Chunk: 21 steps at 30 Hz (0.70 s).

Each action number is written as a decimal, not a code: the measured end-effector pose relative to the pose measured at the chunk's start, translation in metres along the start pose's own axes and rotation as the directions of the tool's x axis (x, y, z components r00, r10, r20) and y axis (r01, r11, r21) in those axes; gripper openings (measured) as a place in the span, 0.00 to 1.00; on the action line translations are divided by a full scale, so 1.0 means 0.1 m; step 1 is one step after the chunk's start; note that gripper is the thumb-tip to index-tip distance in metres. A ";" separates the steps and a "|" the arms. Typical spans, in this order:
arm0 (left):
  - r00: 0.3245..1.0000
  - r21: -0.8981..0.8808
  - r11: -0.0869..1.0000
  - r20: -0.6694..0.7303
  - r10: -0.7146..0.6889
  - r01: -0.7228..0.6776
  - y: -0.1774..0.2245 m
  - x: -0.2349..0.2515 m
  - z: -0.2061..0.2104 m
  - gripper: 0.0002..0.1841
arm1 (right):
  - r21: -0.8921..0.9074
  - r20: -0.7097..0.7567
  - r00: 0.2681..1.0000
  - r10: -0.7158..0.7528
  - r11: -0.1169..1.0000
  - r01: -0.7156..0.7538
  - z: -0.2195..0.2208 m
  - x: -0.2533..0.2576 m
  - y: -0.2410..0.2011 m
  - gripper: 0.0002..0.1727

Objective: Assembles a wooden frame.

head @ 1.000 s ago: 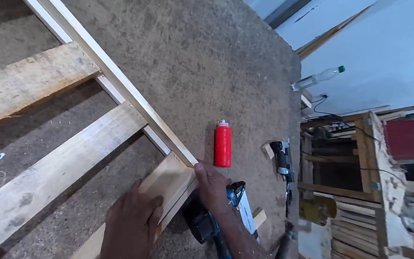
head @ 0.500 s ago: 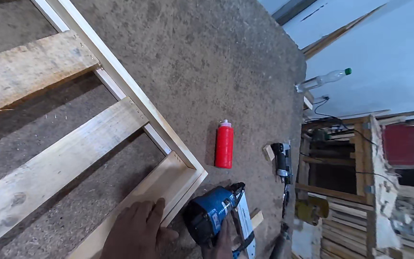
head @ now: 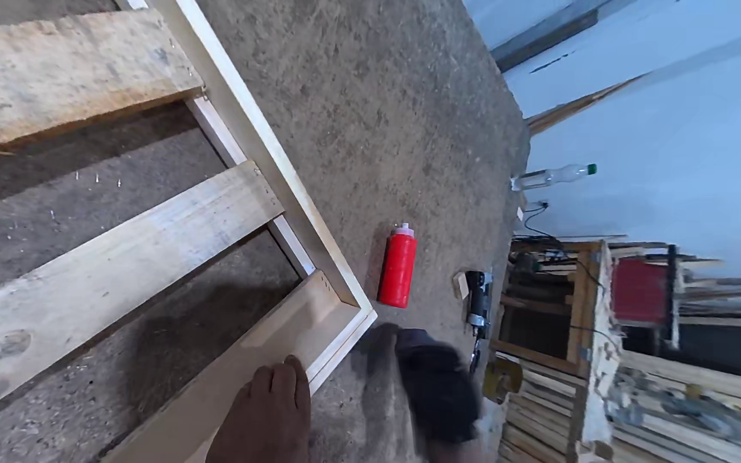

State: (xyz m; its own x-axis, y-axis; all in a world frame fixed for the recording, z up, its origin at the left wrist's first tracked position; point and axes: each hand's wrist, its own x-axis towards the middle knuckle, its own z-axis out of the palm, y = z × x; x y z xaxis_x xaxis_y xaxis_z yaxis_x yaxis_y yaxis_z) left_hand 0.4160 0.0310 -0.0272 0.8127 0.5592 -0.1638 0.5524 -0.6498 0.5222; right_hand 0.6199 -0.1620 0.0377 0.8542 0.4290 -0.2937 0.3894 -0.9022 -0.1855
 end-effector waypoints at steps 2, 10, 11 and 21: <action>1.000 0.008 1.000 -0.024 -0.011 0.012 0.00 -0.01 0.01 0.21 | 0.091 0.087 0.995 0.051 0.994 -0.059 -0.63 0.12 -0.20 0.21; 0.998 -0.059 0.998 -0.056 -0.006 0.003 -0.04 0.01 0.04 0.19 | 0.022 0.360 0.933 0.008 1.000 -0.017 -1.91 0.33 -2.47 0.05; 0.999 -0.076 0.997 -0.042 -0.014 0.011 -0.04 0.02 0.03 0.18 | 0.003 0.437 0.899 -0.032 0.999 0.034 -1.88 0.46 -2.62 0.04; 0.998 -0.164 0.986 -0.067 -0.021 0.010 -0.10 0.02 0.05 0.13 | -0.546 0.786 0.504 0.358 0.784 0.295 -0.53 1.27 -4.17 0.11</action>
State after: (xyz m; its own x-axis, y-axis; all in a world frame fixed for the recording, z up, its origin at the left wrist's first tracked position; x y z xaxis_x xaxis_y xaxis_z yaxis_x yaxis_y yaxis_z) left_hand 0.4128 0.0355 -0.0373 0.7866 0.6060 -0.1183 0.5225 -0.5513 0.6504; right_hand 0.5848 0.2663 0.1276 0.2987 -0.0722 -0.9516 0.7452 -0.6053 0.2798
